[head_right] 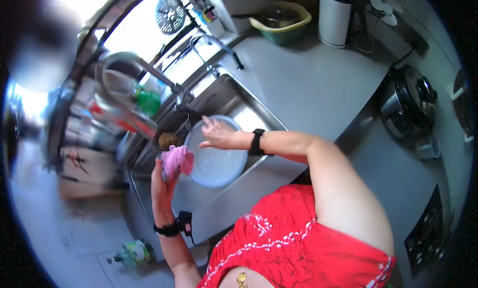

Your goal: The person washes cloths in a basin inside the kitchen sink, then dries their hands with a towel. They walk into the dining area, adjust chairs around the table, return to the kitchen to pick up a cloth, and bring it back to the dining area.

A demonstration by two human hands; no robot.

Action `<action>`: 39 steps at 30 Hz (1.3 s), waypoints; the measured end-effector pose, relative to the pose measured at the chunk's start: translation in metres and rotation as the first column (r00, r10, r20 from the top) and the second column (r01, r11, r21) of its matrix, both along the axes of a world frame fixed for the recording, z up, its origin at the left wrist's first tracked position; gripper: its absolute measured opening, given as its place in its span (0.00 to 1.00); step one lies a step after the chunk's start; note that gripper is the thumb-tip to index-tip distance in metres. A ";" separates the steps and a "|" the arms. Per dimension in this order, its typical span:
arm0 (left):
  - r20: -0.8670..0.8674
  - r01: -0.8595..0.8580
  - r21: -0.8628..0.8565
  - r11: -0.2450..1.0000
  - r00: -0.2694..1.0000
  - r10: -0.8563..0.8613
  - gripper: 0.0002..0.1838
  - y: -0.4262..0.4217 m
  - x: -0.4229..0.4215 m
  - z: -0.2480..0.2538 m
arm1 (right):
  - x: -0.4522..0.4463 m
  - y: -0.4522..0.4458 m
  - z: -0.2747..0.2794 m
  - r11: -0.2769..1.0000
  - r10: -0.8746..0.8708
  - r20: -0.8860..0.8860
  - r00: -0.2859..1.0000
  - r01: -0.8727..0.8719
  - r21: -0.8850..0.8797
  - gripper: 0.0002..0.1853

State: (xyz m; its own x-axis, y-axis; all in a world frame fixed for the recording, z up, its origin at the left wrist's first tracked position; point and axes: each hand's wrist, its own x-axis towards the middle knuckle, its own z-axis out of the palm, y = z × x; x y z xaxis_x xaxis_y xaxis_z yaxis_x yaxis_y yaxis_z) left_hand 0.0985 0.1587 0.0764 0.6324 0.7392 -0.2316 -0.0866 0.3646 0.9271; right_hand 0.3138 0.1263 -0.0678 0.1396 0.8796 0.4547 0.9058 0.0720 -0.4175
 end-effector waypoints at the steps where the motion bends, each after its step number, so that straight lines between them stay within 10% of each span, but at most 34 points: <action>1: 0.065 -0.025 -0.049 0.998 0.997 0.028 0.22 -0.002 -0.002 0.002 | 0.009 -0.024 0.035 0.987 0.087 0.279 0.956 -0.122 0.107 0.24; 3: 0.152 0.063 -0.106 0.992 0.987 -0.047 0.18 0.005 -0.006 -0.009 | 0.012 -0.033 0.036 0.986 0.153 -0.009 0.988 -0.152 0.063 0.19; 6: -0.577 0.383 0.566 0.730 0.817 0.019 0.16 0.011 0.000 -0.047 | 0.005 -0.047 0.045 0.990 0.032 -0.273 0.961 -0.068 -0.121 0.15; 10: 0.049 0.032 0.109 0.993 0.998 -0.038 0.16 0.024 0.003 -0.030 | -0.003 -0.056 0.040 0.984 0.111 -0.350 0.930 -0.152 -0.093 0.14; 12: -0.441 0.313 0.464 0.829 0.893 -0.090 0.14 0.047 -0.008 -0.069 | -0.010 -0.055 0.040 0.984 0.118 -0.310 0.943 -0.152 -0.088 0.12; 20: 0.345 0.074 -0.100 0.992 0.938 -0.035 0.19 0.038 -0.055 -0.018 | -0.044 -0.052 0.111 0.995 0.046 -0.618 0.785 0.021 0.101 0.13; 29: 0.454 0.247 -0.029 0.968 0.866 -0.208 0.25 0.012 -0.073 -0.006 | -0.137 -0.030 0.148 0.985 0.158 -0.549 0.820 -0.171 0.029 0.18; 32: 0.273 0.187 0.173 0.967 0.934 -0.229 0.26 -0.004 -0.073 0.003 | -0.132 -0.031 0.140 0.966 0.187 -0.850 0.493 -0.247 0.069 0.17; 36: 0.117 0.139 0.325 0.936 0.976 -0.185 0.23 -0.003 -0.070 0.001 | -0.133 -0.043 0.141 0.960 0.251 -0.886 0.389 -0.217 0.176 0.13; 39: 0.337 0.187 0.000 0.982 0.925 -0.176 0.18 0.007 -0.074 -0.004 | -0.132 -0.055 0.147 0.950 0.300 -0.950 0.088 -0.118 0.289 0.09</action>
State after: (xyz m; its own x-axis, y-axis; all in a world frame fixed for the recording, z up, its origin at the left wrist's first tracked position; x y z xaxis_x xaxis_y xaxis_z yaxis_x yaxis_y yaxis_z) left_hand 0.0241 0.1657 0.0727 0.7998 0.6002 -0.0049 -0.3189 0.4318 0.8437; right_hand 0.1819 0.0716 0.0795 0.3579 0.9171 0.1755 -0.3420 0.3037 -0.8893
